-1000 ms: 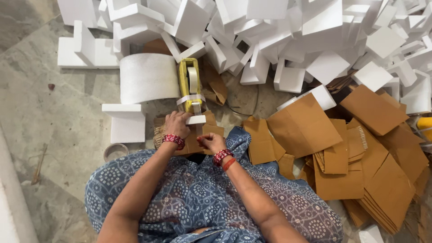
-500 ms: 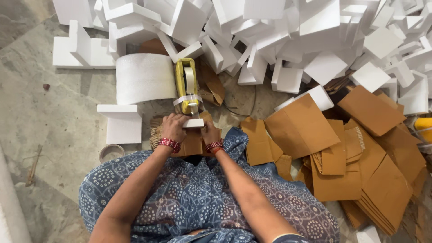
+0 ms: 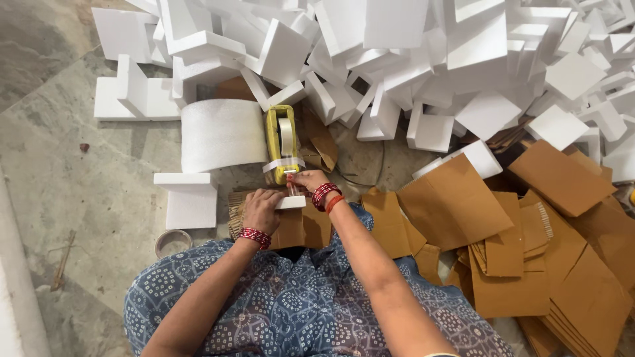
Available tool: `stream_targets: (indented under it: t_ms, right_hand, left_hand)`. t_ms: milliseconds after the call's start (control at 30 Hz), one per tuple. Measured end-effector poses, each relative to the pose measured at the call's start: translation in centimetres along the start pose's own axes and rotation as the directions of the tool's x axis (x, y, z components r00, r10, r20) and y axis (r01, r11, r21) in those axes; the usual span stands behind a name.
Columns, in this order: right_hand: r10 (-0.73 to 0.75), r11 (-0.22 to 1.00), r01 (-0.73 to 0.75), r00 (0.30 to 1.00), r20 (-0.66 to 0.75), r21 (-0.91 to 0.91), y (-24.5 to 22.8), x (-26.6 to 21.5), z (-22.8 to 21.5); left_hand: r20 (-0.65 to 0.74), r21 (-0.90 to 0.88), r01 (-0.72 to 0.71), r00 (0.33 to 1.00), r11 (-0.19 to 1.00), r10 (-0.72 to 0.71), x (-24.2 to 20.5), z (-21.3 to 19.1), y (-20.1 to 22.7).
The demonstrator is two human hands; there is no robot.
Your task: The person sits on the floor and repeatedly places white foam pieces into brown cardboard boxes, then uses a tape dispenser to seal the boxes. The person handles the foam and boxes one at a time, stacking the sealed boxes nearby.
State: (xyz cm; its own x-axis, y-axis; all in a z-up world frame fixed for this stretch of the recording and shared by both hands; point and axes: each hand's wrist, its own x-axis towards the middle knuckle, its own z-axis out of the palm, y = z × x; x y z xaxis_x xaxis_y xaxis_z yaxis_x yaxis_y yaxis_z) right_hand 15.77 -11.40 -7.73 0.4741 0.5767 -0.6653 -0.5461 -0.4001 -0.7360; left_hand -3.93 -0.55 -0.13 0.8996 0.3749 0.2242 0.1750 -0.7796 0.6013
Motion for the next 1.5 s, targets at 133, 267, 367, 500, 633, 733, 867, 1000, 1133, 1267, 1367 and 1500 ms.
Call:
stream_targets:
  t_ms: [133, 267, 367, 500, 633, 733, 867, 1000, 1133, 1267, 1367, 1500]
  right_hand:
    - [-0.031, 0.999, 0.031, 0.999, 0.043, 0.010, -0.4, -0.3, -0.5]
    - [-0.059, 0.998, 0.060, 0.997, -0.047, 0.018, 1.1, 1.2, -0.3]
    - [-0.142, 0.988, 0.133, 0.984, -0.112, -0.080, 3.0, 2.5, -0.3]
    - [-0.166, 0.946, 0.137, 0.983, -0.077, -0.295, 4.7, 4.2, -1.7]
    - [-0.117, 0.680, 0.233, 0.970, 0.211, -0.696, 4.5, 6.4, -3.4]
    - [0.054, 0.873, 0.002, 0.993, 0.101, -0.488, 5.1, 6.5, -3.2]
    - [-0.194, 0.792, 0.058, 0.968, -0.159, -0.608, 5.1, 3.5, -1.6]
    - [-0.580, 0.694, 0.412, 0.806, -0.120, -0.591, 4.6, -2.5, -1.9]
    - [-0.688, 0.555, 0.653, 0.709, 0.157, -0.515, 2.9, -7.9, -1.9]
    - [-0.822, 0.168, 0.629, 0.514, 0.244, -0.759, 1.7, -8.9, 1.2]
    - [-0.879, 0.191, 0.593, 0.458, 0.132, -0.783, 2.9, -7.5, 3.2]
    - [-0.880, 0.365, 0.617, 0.472, -0.043, -0.697, 6.2, -5.3, 2.2]
  left_hand:
    - [0.008, -0.009, -0.022, 1.000, 1.000, 0.022, 0.1, 0.1, 0.5]
    - [0.016, 0.000, -0.011, 1.000, 1.000, 0.011, 0.3, 0.1, 0.3]
    - [0.032, -0.026, -0.005, 0.999, 1.000, 0.006, 0.3, 0.4, 0.0]
    - [-0.003, 0.004, -0.049, 0.999, 0.999, 0.049, 0.0, 1.1, -0.2]
    - [-0.053, 0.029, -0.064, 0.996, 0.998, 0.066, 0.0, 2.1, -0.7]
    - [-0.051, 0.064, -0.069, 0.996, 0.996, 0.072, -0.1, 2.7, -1.2]
    - [-0.062, 0.071, -0.069, 0.995, 0.995, 0.074, 0.4, 2.1, -1.3]
    - [-0.038, 0.079, -0.048, 0.998, 0.996, 0.052, 0.3, 1.9, -1.0]
    - [-0.051, 0.059, -0.067, 0.996, 0.996, 0.070, 0.1, 1.9, -1.3]
    - [-0.005, 0.060, -0.042, 0.999, 0.997, 0.043, 0.5, 1.9, -1.2]
    - [0.031, 0.087, -0.072, 0.997, 0.994, 0.069, 0.5, 2.3, -2.1]
    - [-0.037, -0.034, -0.070, 0.997, 0.997, 0.069, -0.1, 3.7, -3.7]
